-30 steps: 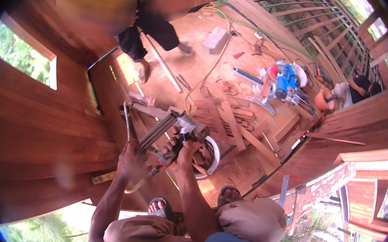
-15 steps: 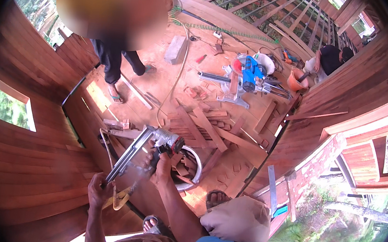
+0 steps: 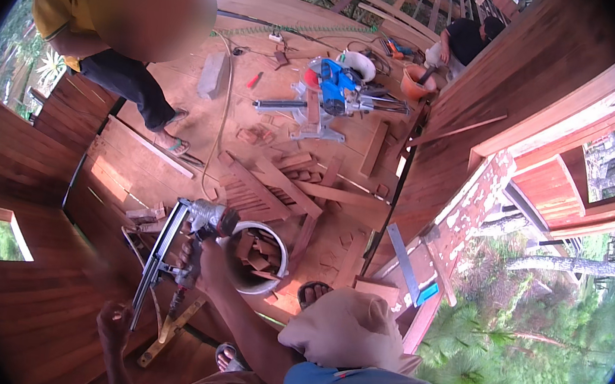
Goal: The person installs wooden panels on a curved ceiling using a nail gun. They position each panel, secure it with nails, and occasionally reload the nail gun. Other workers are visible in the background.
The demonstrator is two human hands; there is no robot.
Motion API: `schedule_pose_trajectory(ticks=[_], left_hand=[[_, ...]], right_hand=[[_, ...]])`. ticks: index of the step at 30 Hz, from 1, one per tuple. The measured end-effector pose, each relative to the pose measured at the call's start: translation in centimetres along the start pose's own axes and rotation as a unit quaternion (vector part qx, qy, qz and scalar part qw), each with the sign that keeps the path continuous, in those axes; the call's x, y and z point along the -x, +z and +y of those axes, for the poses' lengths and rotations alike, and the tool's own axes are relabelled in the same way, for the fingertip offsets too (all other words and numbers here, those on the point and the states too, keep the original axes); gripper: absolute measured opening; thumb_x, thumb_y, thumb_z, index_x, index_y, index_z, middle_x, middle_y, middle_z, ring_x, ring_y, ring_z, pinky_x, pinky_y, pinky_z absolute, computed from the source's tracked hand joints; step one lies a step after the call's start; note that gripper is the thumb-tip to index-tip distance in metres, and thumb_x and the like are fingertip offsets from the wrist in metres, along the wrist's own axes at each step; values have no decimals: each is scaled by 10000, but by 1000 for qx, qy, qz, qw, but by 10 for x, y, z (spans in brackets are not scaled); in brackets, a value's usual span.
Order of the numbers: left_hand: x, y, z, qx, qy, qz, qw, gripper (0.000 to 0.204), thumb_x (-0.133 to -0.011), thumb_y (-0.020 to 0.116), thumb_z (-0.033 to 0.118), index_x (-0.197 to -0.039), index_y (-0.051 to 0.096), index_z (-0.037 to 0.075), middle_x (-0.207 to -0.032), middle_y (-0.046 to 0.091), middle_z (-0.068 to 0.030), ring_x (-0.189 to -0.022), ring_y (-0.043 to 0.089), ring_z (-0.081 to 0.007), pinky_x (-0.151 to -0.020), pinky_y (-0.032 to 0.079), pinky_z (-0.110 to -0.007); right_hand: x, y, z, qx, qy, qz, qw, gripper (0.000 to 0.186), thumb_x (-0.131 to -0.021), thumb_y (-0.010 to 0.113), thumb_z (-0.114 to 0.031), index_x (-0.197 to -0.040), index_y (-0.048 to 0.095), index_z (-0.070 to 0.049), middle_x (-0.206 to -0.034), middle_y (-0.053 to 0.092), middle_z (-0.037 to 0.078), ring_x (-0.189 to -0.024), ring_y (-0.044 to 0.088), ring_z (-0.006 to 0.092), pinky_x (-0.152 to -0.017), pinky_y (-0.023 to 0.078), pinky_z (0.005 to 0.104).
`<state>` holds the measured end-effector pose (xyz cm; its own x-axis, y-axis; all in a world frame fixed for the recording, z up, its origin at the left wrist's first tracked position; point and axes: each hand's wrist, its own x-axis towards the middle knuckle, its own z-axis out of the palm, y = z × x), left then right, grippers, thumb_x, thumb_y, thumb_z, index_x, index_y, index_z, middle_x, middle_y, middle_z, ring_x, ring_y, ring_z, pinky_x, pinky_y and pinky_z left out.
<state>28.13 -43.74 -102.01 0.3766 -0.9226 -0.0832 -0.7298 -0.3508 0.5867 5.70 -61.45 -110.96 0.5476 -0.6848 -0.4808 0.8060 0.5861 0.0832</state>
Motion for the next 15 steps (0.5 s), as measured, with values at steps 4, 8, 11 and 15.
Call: schedule_pose_trajectory(ticks=[4, 8, 11, 15], left_hand=[[-44, -3, 41, -24, 34, -10, 999, 164, -854, 712, 136, -912, 615, 17, -825, 637, -90, -717, 628, -194, -651, 504, -333], [-73, -22, 77, 27, 105, -28, 994, 114, -874, 670, 74, -953, 631, 3, -862, 635, -93, -733, 622, -172, -664, 502, -320], [-111, -6, 97, -48, 266, -58, 961, 293, -758, 733, 75, -1026, 618, 51, -935, 643, -88, -800, 630, -212, -705, 520, -343], [-142, -10, 88, -233, 491, -43, 838, 715, -517, 888, 128, -1159, 575, 157, -1060, 667, -66, -950, 652, -291, -794, 552, -397]], right_hand=[[9, 7, -11, 11, -27, -10, 1000, 206, -895, 430, -198, -1036, 539, -95, -650, 490, 40, -547, 485, 175, -546, 442, 339], [6, 29, 9, 1, -18, 20, 1000, 114, -881, 462, -163, -821, 502, -74, -604, 471, 22, -488, 474, 143, -467, 417, 306], [10, 30, -1, 2, -38, 8, 999, 103, -867, 479, -164, -805, 488, -82, -594, 449, 6, -471, 447, 130, -455, 395, 296], [18, 36, 2, -25, -9, 20, 999, 110, -893, 495, -175, -820, 475, -95, -591, 451, 3, -471, 450, 128, -457, 399, 290]])
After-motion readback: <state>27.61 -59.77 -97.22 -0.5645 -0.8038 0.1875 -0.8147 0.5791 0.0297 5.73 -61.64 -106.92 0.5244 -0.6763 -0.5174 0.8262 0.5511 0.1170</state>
